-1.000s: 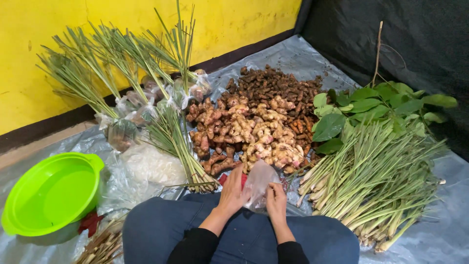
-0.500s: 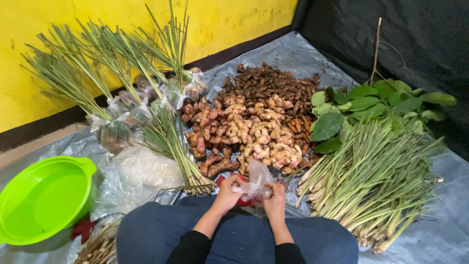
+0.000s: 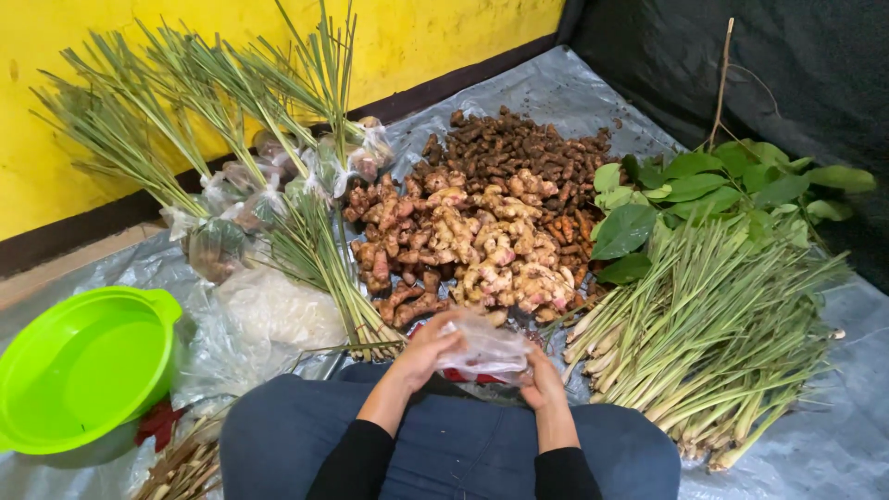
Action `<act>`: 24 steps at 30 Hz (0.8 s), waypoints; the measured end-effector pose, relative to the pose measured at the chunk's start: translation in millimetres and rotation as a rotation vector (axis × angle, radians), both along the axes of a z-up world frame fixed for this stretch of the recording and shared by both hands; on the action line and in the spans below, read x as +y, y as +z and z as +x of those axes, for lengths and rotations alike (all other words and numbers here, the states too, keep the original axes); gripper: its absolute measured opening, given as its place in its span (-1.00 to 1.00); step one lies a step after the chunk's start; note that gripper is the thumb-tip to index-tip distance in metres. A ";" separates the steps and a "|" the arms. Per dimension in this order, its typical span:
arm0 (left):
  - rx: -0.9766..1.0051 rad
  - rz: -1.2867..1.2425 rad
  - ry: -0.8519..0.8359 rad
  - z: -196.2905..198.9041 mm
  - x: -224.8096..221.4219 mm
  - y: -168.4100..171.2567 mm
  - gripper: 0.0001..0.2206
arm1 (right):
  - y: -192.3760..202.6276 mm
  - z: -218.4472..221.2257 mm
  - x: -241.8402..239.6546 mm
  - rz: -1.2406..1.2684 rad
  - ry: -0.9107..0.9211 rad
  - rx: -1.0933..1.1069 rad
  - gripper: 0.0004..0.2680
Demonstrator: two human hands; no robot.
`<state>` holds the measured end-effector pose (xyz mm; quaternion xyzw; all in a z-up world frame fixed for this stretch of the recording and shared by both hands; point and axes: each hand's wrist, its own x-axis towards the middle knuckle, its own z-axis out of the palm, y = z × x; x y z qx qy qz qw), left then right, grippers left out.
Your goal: Sorting and bagging ginger and lemongrass on the floor
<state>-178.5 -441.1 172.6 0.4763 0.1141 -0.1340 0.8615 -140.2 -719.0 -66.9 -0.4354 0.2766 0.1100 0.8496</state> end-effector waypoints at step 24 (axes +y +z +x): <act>-0.279 1.137 -0.043 10.1 11.7 -86.5 -0.71 | 96.8 -16.8 31.4 -0.491 -0.094 -0.381 -0.74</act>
